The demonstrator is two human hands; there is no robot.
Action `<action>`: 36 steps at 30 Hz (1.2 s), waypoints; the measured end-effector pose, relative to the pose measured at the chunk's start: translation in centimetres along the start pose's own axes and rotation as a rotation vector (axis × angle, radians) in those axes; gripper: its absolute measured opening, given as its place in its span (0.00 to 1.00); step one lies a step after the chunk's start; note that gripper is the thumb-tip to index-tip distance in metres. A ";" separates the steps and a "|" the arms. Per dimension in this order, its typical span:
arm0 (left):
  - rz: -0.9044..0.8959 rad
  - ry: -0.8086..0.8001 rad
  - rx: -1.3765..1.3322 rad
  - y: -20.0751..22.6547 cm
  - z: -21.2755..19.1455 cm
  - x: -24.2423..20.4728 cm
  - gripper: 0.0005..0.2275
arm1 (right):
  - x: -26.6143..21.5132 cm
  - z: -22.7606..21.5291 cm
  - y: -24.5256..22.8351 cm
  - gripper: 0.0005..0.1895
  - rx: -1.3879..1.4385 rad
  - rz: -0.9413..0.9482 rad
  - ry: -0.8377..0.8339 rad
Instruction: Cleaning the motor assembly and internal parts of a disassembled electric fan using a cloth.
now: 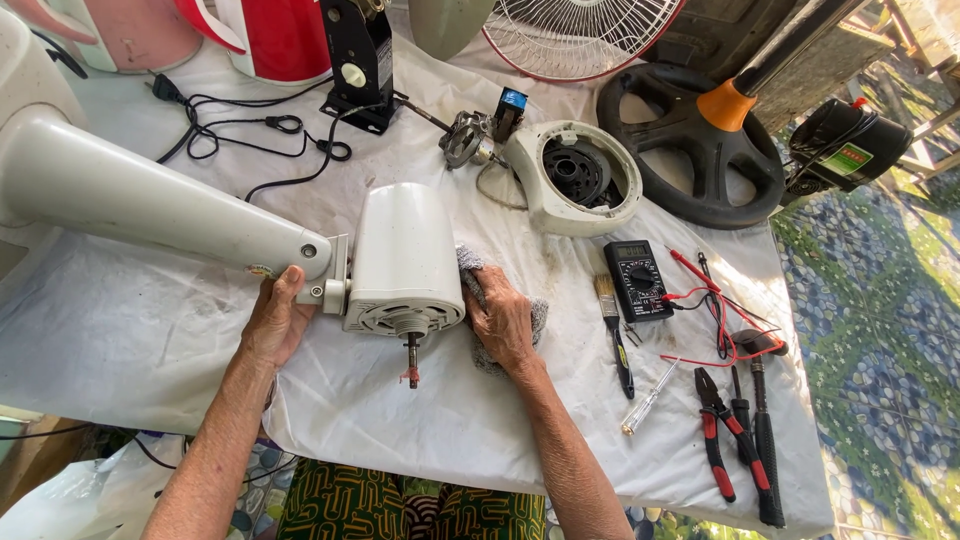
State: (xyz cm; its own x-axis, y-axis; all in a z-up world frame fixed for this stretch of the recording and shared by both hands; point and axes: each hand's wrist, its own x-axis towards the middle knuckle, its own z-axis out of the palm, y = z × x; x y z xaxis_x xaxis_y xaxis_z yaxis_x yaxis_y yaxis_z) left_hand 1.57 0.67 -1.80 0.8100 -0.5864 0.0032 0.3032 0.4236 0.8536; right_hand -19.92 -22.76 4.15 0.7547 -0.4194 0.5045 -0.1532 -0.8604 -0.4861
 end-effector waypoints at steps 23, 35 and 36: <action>0.026 0.023 -0.032 1.4 3.4 -1.1 0.18 | 1.8 -2.3 1.4 0.22 0.577 0.330 0.153; 0.008 -0.165 0.008 2.5 2.7 -0.9 0.31 | 14.7 -1.0 -9.3 0.09 -0.156 -0.578 -0.140; -0.001 -0.130 0.009 2.2 2.5 -0.6 0.26 | 16.0 -0.9 -11.0 0.08 0.014 -0.559 -0.117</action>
State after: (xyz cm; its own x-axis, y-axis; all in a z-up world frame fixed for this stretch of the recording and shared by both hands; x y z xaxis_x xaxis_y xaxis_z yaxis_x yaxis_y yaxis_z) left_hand 0.48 0.18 1.37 0.7378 -0.6714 0.0699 0.2989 0.4177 0.8580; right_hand -6.80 -20.30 18.20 0.7845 0.1338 0.6055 0.2976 -0.9379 -0.1784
